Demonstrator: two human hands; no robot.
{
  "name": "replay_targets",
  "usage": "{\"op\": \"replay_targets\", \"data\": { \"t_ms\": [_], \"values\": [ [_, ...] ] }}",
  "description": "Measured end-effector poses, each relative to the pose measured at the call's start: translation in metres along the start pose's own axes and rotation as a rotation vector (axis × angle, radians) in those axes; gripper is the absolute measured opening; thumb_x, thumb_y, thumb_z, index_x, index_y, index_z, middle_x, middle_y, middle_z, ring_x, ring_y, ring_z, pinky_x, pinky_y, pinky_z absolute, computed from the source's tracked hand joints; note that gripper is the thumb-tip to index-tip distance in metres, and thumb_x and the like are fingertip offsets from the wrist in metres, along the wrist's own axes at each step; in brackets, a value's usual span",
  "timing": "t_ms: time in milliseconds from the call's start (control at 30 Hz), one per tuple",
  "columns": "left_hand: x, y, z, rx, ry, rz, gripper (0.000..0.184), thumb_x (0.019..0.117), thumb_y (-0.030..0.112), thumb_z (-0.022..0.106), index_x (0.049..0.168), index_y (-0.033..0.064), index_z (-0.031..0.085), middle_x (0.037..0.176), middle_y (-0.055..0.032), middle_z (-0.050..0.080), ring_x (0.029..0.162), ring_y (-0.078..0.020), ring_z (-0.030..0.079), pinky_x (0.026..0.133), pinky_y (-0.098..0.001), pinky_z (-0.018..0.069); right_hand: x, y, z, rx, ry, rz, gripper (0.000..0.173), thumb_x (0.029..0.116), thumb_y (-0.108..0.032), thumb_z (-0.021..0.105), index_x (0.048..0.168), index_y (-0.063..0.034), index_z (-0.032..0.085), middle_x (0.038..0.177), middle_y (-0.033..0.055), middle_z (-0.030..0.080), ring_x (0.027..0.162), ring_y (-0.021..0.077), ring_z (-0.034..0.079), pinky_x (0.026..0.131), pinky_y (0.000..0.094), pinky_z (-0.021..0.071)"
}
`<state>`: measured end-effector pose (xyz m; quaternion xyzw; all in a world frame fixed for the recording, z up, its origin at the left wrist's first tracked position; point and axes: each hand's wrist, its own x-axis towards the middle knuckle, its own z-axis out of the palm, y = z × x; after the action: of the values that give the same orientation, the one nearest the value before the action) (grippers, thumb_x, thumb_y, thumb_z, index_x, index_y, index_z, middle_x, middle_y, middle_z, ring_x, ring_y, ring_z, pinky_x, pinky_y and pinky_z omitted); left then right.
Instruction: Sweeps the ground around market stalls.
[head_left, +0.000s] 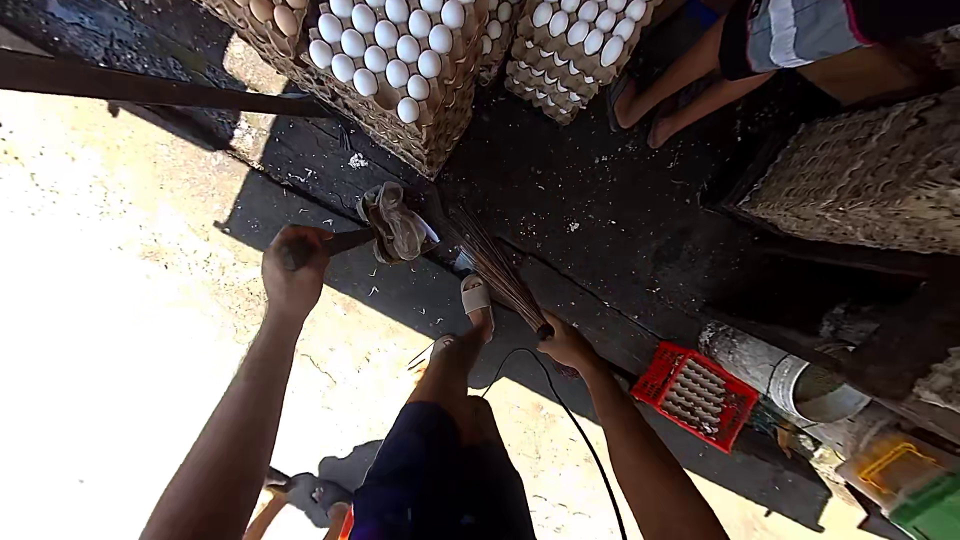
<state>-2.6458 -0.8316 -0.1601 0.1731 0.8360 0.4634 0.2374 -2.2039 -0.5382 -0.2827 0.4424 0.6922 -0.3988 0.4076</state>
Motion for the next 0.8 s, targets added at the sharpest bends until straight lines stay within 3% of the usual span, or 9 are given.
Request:
{"op": "replay_targets", "data": {
  "t_ms": [67, 167, 267, 433, 500, 600, 700, 800],
  "values": [
    [0.009, -0.006, -0.022, -0.026, -0.01, 0.002, 0.02, 0.0864, 0.006, 0.065, 0.107, 0.0076, 0.062, 0.116, -0.0085, 0.071, 0.094, -0.0214, 0.071, 0.078, -0.0441, 0.0607, -0.04, 0.041, 0.007, 0.244, 0.071, 0.019, 0.097, 0.076, -0.025, 0.084, 0.16, -0.0254, 0.036, 0.139, 0.0162, 0.061, 0.12, 0.031, 0.065, 0.1, 0.0572, 0.0537],
    [0.017, -0.012, -0.059, -0.035, -0.054, -0.012, 0.021, 0.0845, 0.005, 0.063, 0.104, 0.0104, 0.062, 0.115, -0.0066, 0.072, 0.092, -0.0201, 0.071, 0.074, -0.0415, 0.0607, -0.103, 0.085, 0.036, 0.543, 0.154, 0.116, 0.089, 0.0806, -0.017, 0.083, 0.158, -0.0216, 0.039, 0.133, 0.022, 0.062, 0.1, 0.0355, 0.07, 0.082, 0.0587, 0.06],
    [0.027, -0.012, -0.095, -0.008, -0.118, -0.008, 0.022, 0.0849, 0.003, 0.06, 0.105, 0.0122, 0.061, 0.118, -0.0054, 0.07, 0.094, -0.02, 0.071, 0.074, -0.0411, 0.0616, -0.138, 0.115, 0.084, 0.821, 0.207, 0.269, 0.082, 0.0852, -0.015, 0.077, 0.157, -0.0222, 0.04, 0.117, 0.0252, 0.066, 0.077, 0.0366, 0.069, 0.064, 0.056, 0.0605],
    [0.089, -0.036, -0.14, -0.015, -0.226, 0.073, 0.025, 0.0819, 0.005, 0.065, 0.107, 0.0055, 0.064, 0.114, -0.012, 0.072, 0.091, -0.0248, 0.07, 0.07, -0.0403, 0.0602, -0.131, 0.095, 0.147, 1.131, 0.36, 0.493, 0.067, 0.0874, -0.016, 0.075, 0.149, -0.0141, 0.048, 0.096, 0.0233, 0.067, 0.068, 0.0327, 0.067, 0.062, 0.0523, 0.0593],
    [0.111, -0.043, -0.159, -0.021, -0.263, 0.121, 0.025, 0.0801, 0.006, 0.065, 0.105, 0.0053, 0.064, 0.113, -0.0111, 0.072, 0.094, -0.0226, 0.07, 0.072, -0.0372, 0.06, -0.094, 0.052, 0.159, 1.223, 0.438, 0.561, 0.055, 0.0881, -0.017, 0.075, 0.138, -0.0056, 0.055, 0.094, 0.0228, 0.067, 0.071, 0.0325, 0.067, 0.065, 0.0533, 0.0589],
    [0.136, -0.063, -0.201, -0.056, -0.31, 0.152, 0.025, 0.0804, 0.003, 0.067, 0.105, 0.0065, 0.063, 0.115, -0.0095, 0.071, 0.1, -0.0211, 0.069, 0.078, -0.0366, 0.0598, -0.006, -0.06, 0.18, 1.3, 0.495, 0.599, 0.048, 0.0853, -0.015, 0.076, 0.126, 0.0037, 0.059, 0.098, 0.0245, 0.068, 0.081, 0.0356, 0.068, 0.072, 0.0564, 0.0574],
    [0.164, -0.084, -0.231, -0.113, -0.354, 0.186, 0.026, 0.0821, -0.005, 0.064, 0.105, 0.0077, 0.06, 0.116, -0.0057, 0.07, 0.1, -0.0173, 0.068, 0.08, -0.0361, 0.0592, 0.078, -0.198, 0.174, 1.296, 0.298, 0.556, 0.049, 0.0816, -0.019, 0.078, 0.124, 0.0001, 0.063, 0.107, 0.022, 0.069, 0.094, 0.0345, 0.068, 0.079, 0.0564, 0.0573],
    [0.185, -0.095, -0.247, -0.158, -0.356, 0.167, 0.027, 0.0812, -0.008, 0.062, 0.103, 0.0072, 0.059, 0.114, -0.004, 0.069, 0.098, -0.0145, 0.066, 0.078, -0.0335, 0.0581, 0.109, -0.334, 0.159, 1.21, 0.055, 0.412, 0.053, 0.0795, -0.018, 0.078, 0.126, -0.0001, 0.061, 0.113, 0.0225, 0.068, 0.101, 0.0351, 0.068, 0.084, 0.0577, 0.0564]
  ]
}}
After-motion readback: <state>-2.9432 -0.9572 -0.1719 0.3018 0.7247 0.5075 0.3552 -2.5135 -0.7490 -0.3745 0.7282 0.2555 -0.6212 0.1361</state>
